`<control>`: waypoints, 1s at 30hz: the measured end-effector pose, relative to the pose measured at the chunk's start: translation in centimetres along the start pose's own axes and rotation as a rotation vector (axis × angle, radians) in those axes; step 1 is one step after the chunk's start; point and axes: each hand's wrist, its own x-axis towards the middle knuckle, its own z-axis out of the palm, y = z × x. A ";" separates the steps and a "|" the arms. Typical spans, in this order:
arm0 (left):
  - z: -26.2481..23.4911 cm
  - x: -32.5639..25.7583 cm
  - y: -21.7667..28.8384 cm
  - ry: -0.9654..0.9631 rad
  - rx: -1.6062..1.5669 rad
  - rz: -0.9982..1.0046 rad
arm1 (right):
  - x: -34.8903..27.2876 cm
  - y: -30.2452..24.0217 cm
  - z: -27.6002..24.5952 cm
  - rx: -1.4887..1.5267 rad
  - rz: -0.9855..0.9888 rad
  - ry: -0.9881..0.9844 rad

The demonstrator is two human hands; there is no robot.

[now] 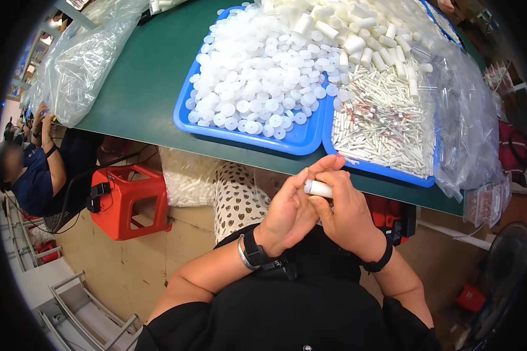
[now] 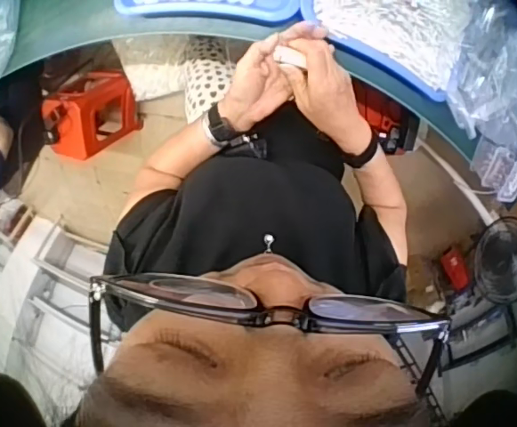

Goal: The person repeatedly picks a white plastic cap and a cotton-tipped stick, then presses the cap onto the stick to form a finished cotton swab. The person places the assembled swabs into a clear plastic container on the table. The process is repeated continuously throughout the clip.

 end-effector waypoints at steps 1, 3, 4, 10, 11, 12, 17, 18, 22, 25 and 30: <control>-0.1 0.0 0.1 -0.004 -0.004 -0.005 | -0.1 0.1 0.0 -0.003 0.002 -0.006; -0.1 -0.1 0.1 -0.006 0.005 -0.017 | -0.5 0.4 -0.1 -0.007 0.005 -0.018; -0.1 -0.1 0.1 -0.004 0.018 -0.024 | -0.7 0.7 -0.2 -0.031 -0.034 -0.041; -0.1 -0.7 -0.9 0.015 0.039 0.005 | -1.0 1.2 -0.4 -0.029 -0.098 -0.115; -0.1 -0.6 -0.9 0.014 0.041 0.009 | -1.1 1.2 -0.1 -0.020 -0.074 -0.092; -0.1 -0.4 -0.7 0.014 0.053 0.008 | -1.2 1.2 0.2 -0.010 -0.049 -0.068; 0.2 -0.2 0.2 -0.014 0.081 0.009 | -0.2 0.3 0.1 0.046 -0.003 0.043; 0.2 -0.3 0.2 -0.024 0.113 0.002 | -0.3 0.3 0.1 0.032 -0.010 0.052; 0.2 -0.8 -0.7 -0.057 0.178 0.024 | -0.9 0.7 -0.6 -0.076 -0.069 -0.026; 0.1 -0.9 -1.2 -0.077 0.198 0.047 | -0.7 -0.4 -0.3 -0.027 -0.026 0.001; 0.2 -0.6 -0.9 -0.047 0.222 0.026 | -0.5 -0.8 0.4 0.047 0.064 0.052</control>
